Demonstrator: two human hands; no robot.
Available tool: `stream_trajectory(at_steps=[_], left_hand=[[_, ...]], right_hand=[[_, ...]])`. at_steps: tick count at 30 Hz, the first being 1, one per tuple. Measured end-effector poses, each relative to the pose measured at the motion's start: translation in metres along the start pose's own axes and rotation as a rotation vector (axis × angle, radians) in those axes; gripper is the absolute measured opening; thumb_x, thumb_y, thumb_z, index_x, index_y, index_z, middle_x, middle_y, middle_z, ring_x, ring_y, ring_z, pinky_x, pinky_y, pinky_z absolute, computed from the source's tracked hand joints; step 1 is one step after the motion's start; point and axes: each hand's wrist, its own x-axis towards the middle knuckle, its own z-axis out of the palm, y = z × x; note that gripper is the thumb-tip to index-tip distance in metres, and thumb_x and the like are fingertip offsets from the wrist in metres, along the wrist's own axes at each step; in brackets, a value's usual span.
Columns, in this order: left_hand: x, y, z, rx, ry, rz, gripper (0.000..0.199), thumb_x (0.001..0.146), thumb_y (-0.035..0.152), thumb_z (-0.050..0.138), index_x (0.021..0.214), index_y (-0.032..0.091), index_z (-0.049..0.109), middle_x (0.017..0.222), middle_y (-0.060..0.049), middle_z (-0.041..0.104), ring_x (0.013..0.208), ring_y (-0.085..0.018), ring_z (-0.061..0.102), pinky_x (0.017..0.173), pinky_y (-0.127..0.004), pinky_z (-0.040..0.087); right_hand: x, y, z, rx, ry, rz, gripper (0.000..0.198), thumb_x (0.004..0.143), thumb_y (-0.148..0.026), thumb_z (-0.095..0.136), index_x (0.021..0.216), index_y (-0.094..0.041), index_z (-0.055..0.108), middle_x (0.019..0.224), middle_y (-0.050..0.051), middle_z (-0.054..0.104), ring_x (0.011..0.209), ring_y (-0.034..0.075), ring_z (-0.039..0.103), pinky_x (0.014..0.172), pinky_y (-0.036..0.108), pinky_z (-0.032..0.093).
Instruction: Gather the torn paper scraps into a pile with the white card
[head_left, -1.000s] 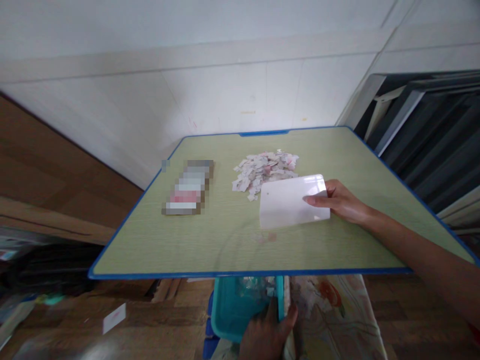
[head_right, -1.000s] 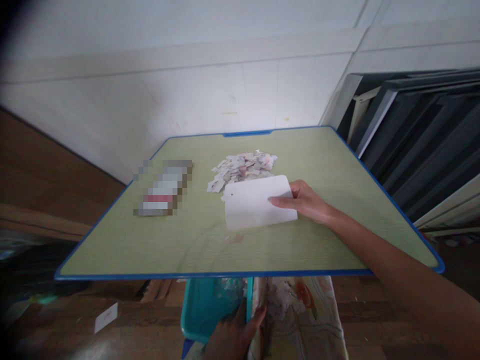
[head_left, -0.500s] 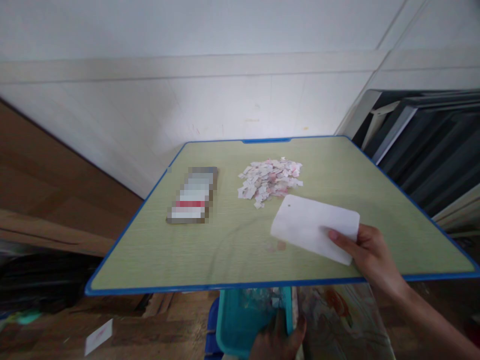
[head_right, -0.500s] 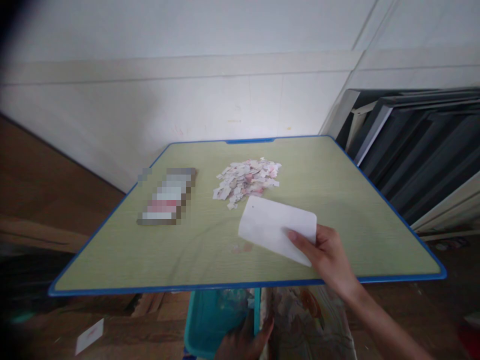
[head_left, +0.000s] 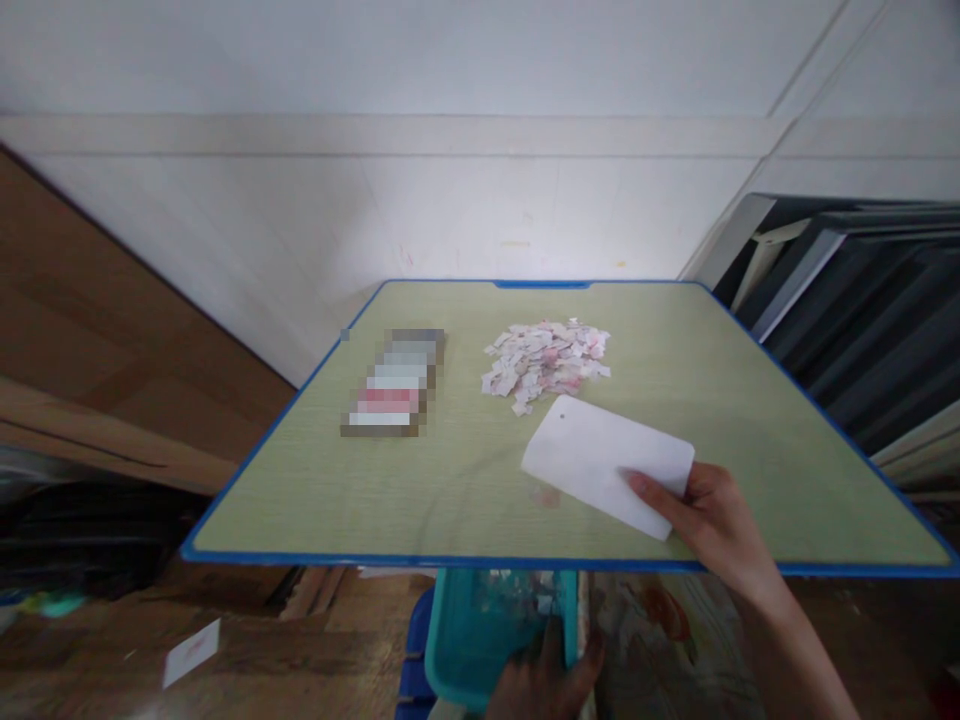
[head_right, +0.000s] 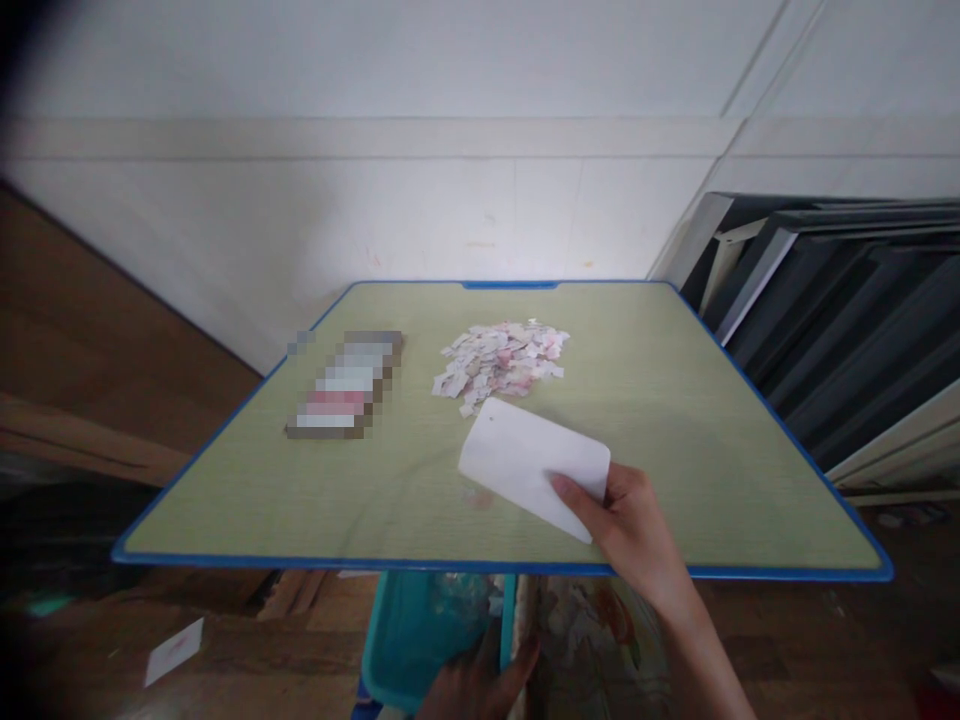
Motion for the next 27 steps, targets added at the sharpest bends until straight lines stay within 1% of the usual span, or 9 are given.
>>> stream_trajectory(at_steps=[2,4,8,11,16,19,21,24,27], left_hand=[[-0.0004,-0.0006,0.0043,-0.013,0.035,0.017,0.052,0.076,0.017,0.033,0.121,0.040,0.022,0.108,-0.013,0.051,0.079,-0.027,0.057,0.053,-0.036,0.051],[-0.0007,-0.0012,0.0067,-0.018,0.042,0.023,0.053,0.075,0.017,0.035,0.120,0.040,0.021,0.108,-0.013,0.051,0.078,-0.027,0.057,0.054,-0.036,0.051],[-0.0006,-0.0013,0.0056,-0.010,0.053,0.023,0.056,0.073,0.013,0.035,0.121,0.039,0.021,0.106,-0.013,0.052,0.075,-0.026,0.058,0.052,-0.036,0.051],[-0.0010,-0.0012,0.0040,-0.005,0.056,0.024,0.056,0.073,0.012,0.033,0.121,0.038,0.021,0.104,-0.013,0.053,0.073,-0.026,0.058,0.051,-0.036,0.051],[-0.0034,-0.0031,0.0066,-0.057,0.057,0.040,0.051,0.076,0.021,0.032,0.122,0.039,0.017,0.106,-0.013,0.051,0.078,-0.026,0.057,0.054,-0.036,0.050],[-0.0044,-0.0046,0.0088,-0.085,0.095,0.029,0.047,0.078,0.027,0.027,0.121,0.040,0.015,0.107,-0.011,0.050,0.079,-0.025,0.057,0.056,-0.036,0.050],[-0.0048,-0.0047,0.0087,-0.088,0.110,0.037,0.047,0.078,0.029,0.028,0.121,0.040,0.015,0.106,-0.011,0.051,0.080,-0.024,0.056,0.057,-0.035,0.050],[-0.0052,-0.0035,0.0058,-0.069,0.098,0.040,0.047,0.077,0.026,0.030,0.121,0.039,0.018,0.103,-0.012,0.052,0.078,-0.023,0.057,0.056,-0.034,0.050],[-0.0048,-0.0023,0.0022,-0.055,0.074,0.041,0.047,0.077,0.024,0.030,0.121,0.038,0.020,0.104,-0.012,0.051,0.077,-0.024,0.057,0.056,-0.035,0.050]], right_hand=[[0.0003,-0.0016,0.0038,-0.005,-0.009,0.001,0.024,0.068,-0.036,0.055,0.059,-0.014,0.053,0.052,0.000,0.044,0.047,0.010,0.036,0.041,0.021,0.025],[0.0001,-0.0038,0.0070,0.003,-0.047,-0.003,0.024,0.068,-0.035,0.055,0.058,-0.014,0.052,0.052,0.000,0.044,0.047,0.009,0.035,0.041,0.021,0.025],[-0.0012,-0.0066,0.0102,0.035,-0.147,-0.031,0.019,0.070,-0.034,0.054,0.065,-0.015,0.056,0.056,0.000,0.048,0.049,0.010,0.039,0.043,0.021,0.028],[-0.0018,-0.0062,0.0102,0.045,-0.187,-0.057,0.018,0.071,-0.033,0.052,0.070,-0.016,0.058,0.060,0.000,0.053,0.052,0.011,0.043,0.045,0.021,0.032],[-0.0032,-0.0059,0.0089,-0.029,-0.240,-0.094,0.021,0.073,-0.033,0.051,0.074,-0.014,0.060,0.066,0.002,0.058,0.057,0.013,0.049,0.049,0.021,0.037],[-0.0048,-0.0071,0.0087,-0.051,-0.253,-0.129,0.023,0.074,-0.032,0.049,0.079,-0.013,0.061,0.071,0.003,0.060,0.061,0.014,0.052,0.052,0.021,0.040],[-0.0055,-0.0074,0.0089,-0.051,-0.247,-0.149,0.024,0.074,-0.032,0.049,0.084,-0.013,0.061,0.075,0.003,0.061,0.064,0.014,0.053,0.054,0.021,0.041],[-0.0054,-0.0068,0.0093,-0.069,-0.244,-0.156,0.026,0.074,-0.033,0.049,0.087,-0.013,0.061,0.077,0.004,0.061,0.064,0.014,0.054,0.055,0.021,0.042],[-0.0047,-0.0062,0.0092,-0.096,-0.263,-0.156,0.026,0.075,-0.033,0.048,0.084,-0.012,0.061,0.075,0.003,0.061,0.063,0.014,0.053,0.055,0.021,0.042]])
